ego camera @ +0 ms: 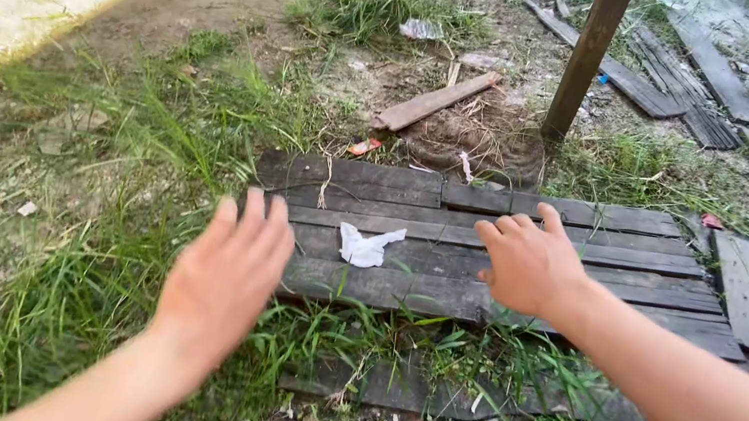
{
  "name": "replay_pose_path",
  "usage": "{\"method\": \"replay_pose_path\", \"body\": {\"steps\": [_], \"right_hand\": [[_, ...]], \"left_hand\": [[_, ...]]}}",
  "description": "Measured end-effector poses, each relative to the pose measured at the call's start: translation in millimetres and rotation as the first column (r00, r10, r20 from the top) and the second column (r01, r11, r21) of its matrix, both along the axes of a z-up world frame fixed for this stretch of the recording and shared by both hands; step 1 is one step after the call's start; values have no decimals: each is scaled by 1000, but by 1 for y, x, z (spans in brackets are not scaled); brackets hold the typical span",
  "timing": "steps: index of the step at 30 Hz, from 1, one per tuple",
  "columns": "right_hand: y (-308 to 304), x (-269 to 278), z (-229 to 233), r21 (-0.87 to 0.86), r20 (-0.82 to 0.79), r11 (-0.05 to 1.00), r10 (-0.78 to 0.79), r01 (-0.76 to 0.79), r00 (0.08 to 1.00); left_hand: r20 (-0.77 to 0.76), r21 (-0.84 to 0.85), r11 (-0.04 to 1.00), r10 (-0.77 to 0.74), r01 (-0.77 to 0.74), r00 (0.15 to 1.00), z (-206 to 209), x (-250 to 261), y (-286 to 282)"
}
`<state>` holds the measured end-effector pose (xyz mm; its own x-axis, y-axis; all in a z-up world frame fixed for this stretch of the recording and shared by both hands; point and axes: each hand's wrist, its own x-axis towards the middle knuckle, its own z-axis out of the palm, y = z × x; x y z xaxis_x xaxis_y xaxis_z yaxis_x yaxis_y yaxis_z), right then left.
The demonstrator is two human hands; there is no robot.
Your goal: Pulling and clearing weeds from the ground around wooden boards.
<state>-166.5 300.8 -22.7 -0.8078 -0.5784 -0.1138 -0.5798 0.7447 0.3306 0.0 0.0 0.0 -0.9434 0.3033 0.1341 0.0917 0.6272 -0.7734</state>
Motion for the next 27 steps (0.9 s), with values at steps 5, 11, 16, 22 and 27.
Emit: {"method": "replay_pose_path", "body": {"steps": [5,11,16,22,27], "right_hand": [[1,14,29,-61,-85,996,66,-72,994],[-5,2,44,-235,-140,972,-44,10,989],[-17,-5,47,-352,-78,935,-70,39,994],[60,-25,-41,-613,82,790,42,17,996],[143,30,-143,-854,148,464,-220,237,964]], "left_hand": [[-55,654,752,-67,87,996,63,-42,-48],[-150,573,815,0,87,989,86,-90,-55],[-110,586,788,-155,190,982,13,-122,8],[55,727,598,-540,337,840,-76,-139,112],[197,858,446,-745,256,638,-166,-140,191]]}}
